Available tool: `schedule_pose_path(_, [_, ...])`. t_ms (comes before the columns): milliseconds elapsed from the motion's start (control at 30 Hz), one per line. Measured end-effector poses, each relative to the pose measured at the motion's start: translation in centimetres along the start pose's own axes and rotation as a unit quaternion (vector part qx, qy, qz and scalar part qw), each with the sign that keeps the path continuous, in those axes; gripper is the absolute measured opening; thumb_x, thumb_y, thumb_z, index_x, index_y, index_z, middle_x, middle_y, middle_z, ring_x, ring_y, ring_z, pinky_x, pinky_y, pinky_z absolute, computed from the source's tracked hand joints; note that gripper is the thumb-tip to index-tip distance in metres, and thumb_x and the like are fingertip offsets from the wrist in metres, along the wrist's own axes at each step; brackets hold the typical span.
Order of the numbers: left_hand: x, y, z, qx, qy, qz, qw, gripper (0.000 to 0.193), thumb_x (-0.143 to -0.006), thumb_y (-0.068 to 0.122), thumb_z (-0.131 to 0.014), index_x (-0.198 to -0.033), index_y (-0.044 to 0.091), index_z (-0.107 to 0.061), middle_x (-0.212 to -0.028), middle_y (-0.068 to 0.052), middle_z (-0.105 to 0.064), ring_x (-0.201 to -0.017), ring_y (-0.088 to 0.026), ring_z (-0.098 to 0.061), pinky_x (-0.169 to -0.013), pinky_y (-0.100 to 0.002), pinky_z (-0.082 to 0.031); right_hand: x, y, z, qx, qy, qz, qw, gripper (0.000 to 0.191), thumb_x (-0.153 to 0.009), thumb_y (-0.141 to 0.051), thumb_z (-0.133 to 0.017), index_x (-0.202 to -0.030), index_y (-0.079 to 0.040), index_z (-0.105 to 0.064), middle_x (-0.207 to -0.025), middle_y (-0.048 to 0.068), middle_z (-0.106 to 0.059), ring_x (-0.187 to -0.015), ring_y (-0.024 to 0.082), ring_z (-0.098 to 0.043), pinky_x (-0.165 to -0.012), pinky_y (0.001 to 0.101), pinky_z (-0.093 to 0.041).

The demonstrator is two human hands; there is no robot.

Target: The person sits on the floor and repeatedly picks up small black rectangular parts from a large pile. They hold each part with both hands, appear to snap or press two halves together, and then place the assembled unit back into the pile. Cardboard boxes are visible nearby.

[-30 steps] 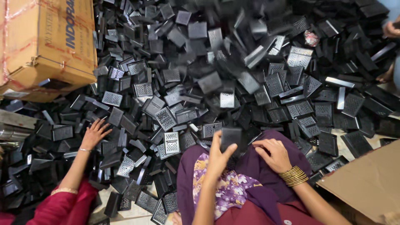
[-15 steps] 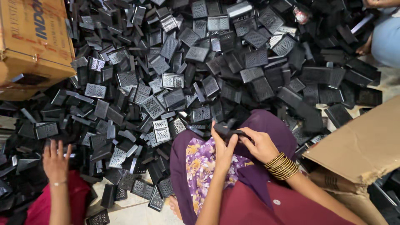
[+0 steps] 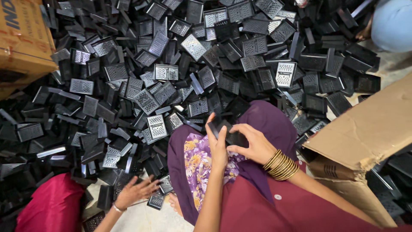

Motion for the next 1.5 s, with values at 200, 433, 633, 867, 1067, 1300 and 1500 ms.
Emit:
schedule_pose_path(200, [0.1, -2.3, 0.8, 0.133, 0.041, 0.081, 0.987, 0.061, -0.105, 0.046, -0.046, -0.154, 0.01, -0.039, -0.125, -0.015, -0.055, -0.107, -0.022, -0.056, -0.094, -0.036, -0.048, -0.5, 1.9, 1.0, -0.088, -0.019, -0.056, 0.994, 0.065, -0.072, -0.028, -0.088, -0.126, -0.009, -0.057, -0.123, 0.01, -0.066, -0.116, 0.024, -0.067, -0.1, 0.0375, -0.053])
schedule_pose_path(433, [0.7, -0.6, -1.3, -0.049, -0.033, -0.003, 0.998, 0.069, -0.109, 0.059, -0.033, -0.154, 0.007, -0.04, -0.148, -0.013, -0.048, -0.136, -0.024, -0.048, -0.116, -0.035, -0.035, -1.1, 1.9, -0.3, -0.154, 0.017, -0.047, 0.987, 0.067, -0.087, -0.02, -0.077, -0.146, -0.011, -0.045, -0.129, 0.012, -0.066, -0.118, 0.02, -0.069, -0.101, 0.0369, -0.056])
schedule_pose_path(633, [0.9, -0.1, -1.3, -0.04, -0.044, 0.021, 0.998, 0.071, -0.107, 0.059, -0.031, -0.155, 0.007, -0.04, -0.148, -0.013, -0.05, -0.135, -0.024, -0.049, -0.115, -0.036, -0.036, -1.0, 1.7, -0.7, -0.202, -0.002, -0.062, 0.977, 0.078, -0.086, -0.016, -0.078, -0.155, -0.015, -0.04, -0.128, 0.012, -0.061, -0.112, 0.019, -0.068, -0.097, 0.037, -0.059])
schedule_pose_path(867, [0.9, -1.0, -1.6, 0.039, -0.069, 0.061, 0.995, 0.069, -0.107, 0.058, -0.033, -0.155, 0.009, -0.039, -0.135, -0.015, -0.058, -0.12, -0.023, -0.059, -0.105, -0.036, -0.047, -1.0, 0.9, -0.8, -0.135, -0.01, -0.051, 0.99, 0.077, -0.088, -0.019, -0.075, -0.156, -0.019, -0.038, -0.13, 0.012, -0.056, -0.114, 0.02, -0.065, -0.094, 0.0353, -0.061])
schedule_pose_path(1067, [0.7, 0.0, -0.8, 0.003, -0.062, 0.014, 0.998, 0.068, -0.113, 0.057, -0.034, -0.157, 0.005, -0.042, -0.138, -0.011, -0.057, -0.122, -0.018, -0.058, -0.109, -0.032, -0.046, -1.4, 0.2, -1.1, -0.123, -0.024, -0.05, 0.991, 0.078, -0.088, -0.019, -0.074, -0.157, -0.02, -0.037, -0.127, 0.012, -0.056, -0.111, 0.022, -0.064, -0.092, 0.0359, -0.062])
schedule_pose_path(1300, [0.6, -0.2, -1.1, 0.032, -0.057, 0.049, 0.997, 0.069, -0.109, 0.058, -0.034, -0.157, 0.009, -0.038, -0.129, -0.013, -0.06, -0.115, -0.021, -0.061, -0.102, -0.034, -0.048, -1.5, -0.4, -0.6, -0.136, 0.004, -0.034, 0.99, 0.075, -0.09, -0.018, -0.072, -0.156, -0.018, -0.037, -0.13, 0.012, -0.056, -0.112, 0.02, -0.065, -0.093, 0.0348, -0.061])
schedule_pose_path(1500, [0.2, -0.3, -1.2, 0.03, -0.057, 0.049, 0.997, 0.067, -0.11, 0.057, -0.034, -0.155, 0.008, -0.04, -0.126, -0.011, -0.063, -0.113, -0.018, -0.063, -0.101, -0.031, -0.051, -1.8, -0.4, -0.7, -0.134, -0.01, -0.018, 0.991, 0.074, -0.091, -0.019, -0.072, -0.156, -0.017, -0.038, -0.129, 0.013, -0.055, -0.111, 0.021, -0.067, -0.092, 0.0358, -0.061])
Point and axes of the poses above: each hand's wrist, its own x-axis away from the middle knuckle, its own z-axis out of the back of the hand, y = z × x, the point moved 7 cm from there along -x, towards the middle knuckle
